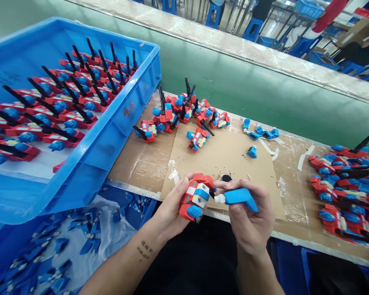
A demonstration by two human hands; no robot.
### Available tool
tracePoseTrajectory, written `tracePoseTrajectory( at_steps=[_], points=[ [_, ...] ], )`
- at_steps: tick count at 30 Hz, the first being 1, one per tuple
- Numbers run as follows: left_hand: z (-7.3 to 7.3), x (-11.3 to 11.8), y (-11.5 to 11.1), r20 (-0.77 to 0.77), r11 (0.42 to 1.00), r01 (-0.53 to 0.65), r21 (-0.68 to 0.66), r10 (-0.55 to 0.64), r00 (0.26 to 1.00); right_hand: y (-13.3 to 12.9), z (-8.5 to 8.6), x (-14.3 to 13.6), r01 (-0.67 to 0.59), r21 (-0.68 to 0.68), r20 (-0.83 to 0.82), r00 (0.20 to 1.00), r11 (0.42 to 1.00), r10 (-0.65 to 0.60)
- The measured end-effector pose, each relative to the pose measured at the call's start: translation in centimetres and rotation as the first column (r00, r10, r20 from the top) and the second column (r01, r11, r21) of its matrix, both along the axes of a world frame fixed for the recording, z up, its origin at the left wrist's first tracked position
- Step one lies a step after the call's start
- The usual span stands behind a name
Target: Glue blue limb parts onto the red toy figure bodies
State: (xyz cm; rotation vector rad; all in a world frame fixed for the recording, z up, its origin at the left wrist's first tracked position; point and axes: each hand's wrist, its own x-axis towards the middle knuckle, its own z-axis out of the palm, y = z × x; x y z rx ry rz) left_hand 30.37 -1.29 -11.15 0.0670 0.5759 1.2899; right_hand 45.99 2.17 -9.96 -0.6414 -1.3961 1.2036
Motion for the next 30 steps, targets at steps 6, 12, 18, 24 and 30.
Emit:
tracePoseTrajectory(
  at_steps=[6, 12, 18, 24, 30],
  points=[
    [0.2, 0.1, -0.5, -0.06, 0.997, -0.022, 0.072, 0.026, 0.998, -0.4, 0.9, -0.1, 0.005, 0.087, 0.077, 0.997, 0.996, -0.012],
    [-1.8, -0.3, -1.6, -0.332, 0.9, -0.139, 0.413, 0.291, 0.897, -1.2, 1.1, -0.5, 0.154, -0.069, 0.073, 0.986, 0.986, -0.149],
    [-1.1, -0.4, -1.7, -0.496, 0.844, -0.117, 0.523, 0.413, 0.764, -1.6, 1.2, -0.6, 0.129, -0.114, 0.149, 0.983, 0.985, -0.112],
    [-1.6, -0.3, -1.9, -0.507, 0.797, -0.147, 0.586, 0.501, 0.701, -1.5, 1.0, -0.3, 0.197, -0.093, 0.086, 0.978, 0.976, -0.19],
    [-2.3, -0.1, -2.0, -0.498, 0.675, -0.129, 0.726, 0.646, 0.579, -1.7, 1.2, -0.6, 0.191, -0.191, 0.13, 0.977, 0.963, -0.168]
  ],
)
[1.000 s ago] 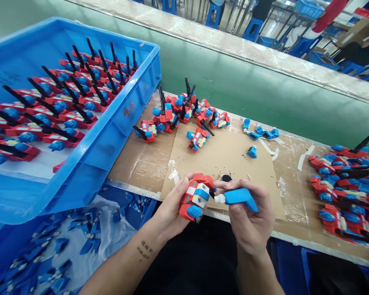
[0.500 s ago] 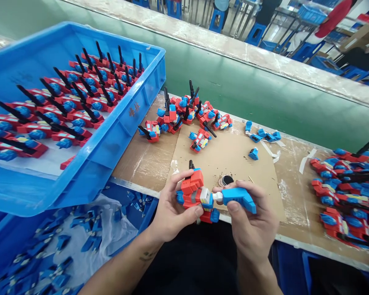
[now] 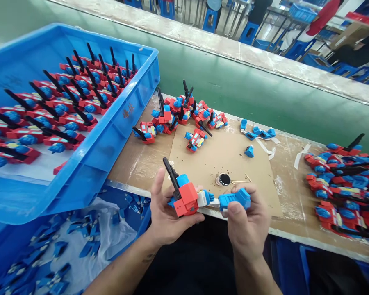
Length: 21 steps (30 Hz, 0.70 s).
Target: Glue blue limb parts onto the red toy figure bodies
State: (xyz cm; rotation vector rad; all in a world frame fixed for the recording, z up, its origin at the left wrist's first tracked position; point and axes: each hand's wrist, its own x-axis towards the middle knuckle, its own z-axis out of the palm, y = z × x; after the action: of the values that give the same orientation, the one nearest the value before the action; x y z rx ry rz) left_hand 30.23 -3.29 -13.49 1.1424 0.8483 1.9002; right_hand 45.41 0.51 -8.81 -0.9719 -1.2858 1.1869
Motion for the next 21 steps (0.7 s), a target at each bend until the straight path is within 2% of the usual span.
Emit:
tracePoseTrajectory(
  at_steps=[3, 8, 16, 21],
  points=[
    [0.04, 0.01, 0.22, -0.035, 0.998, -0.028, 0.064, 0.03, 0.999, 0.1, 0.03, -0.16, -0.017, -0.047, -0.038, 0.999, 0.999, 0.015],
    [-0.03, -0.16, 0.54, -0.21, 0.985, -0.055, 0.166, 0.09, 0.974, 0.13, 0.01, -0.3, 0.027, -0.004, 0.001, 1.0, 1.0, -0.027],
    [-0.52, -0.2, -0.12, -0.28, 0.994, 0.017, 0.108, 0.014, 0.96, 0.08, 0.12, -0.25, -0.03, 0.045, 0.175, 0.984, 0.999, 0.022],
    [0.15, -0.71, 0.28, -0.451, 0.986, 0.041, 0.163, 0.038, 0.892, -0.27, 0.24, -0.1, -0.042, 0.044, 0.238, 0.971, 0.998, 0.03]
  ],
)
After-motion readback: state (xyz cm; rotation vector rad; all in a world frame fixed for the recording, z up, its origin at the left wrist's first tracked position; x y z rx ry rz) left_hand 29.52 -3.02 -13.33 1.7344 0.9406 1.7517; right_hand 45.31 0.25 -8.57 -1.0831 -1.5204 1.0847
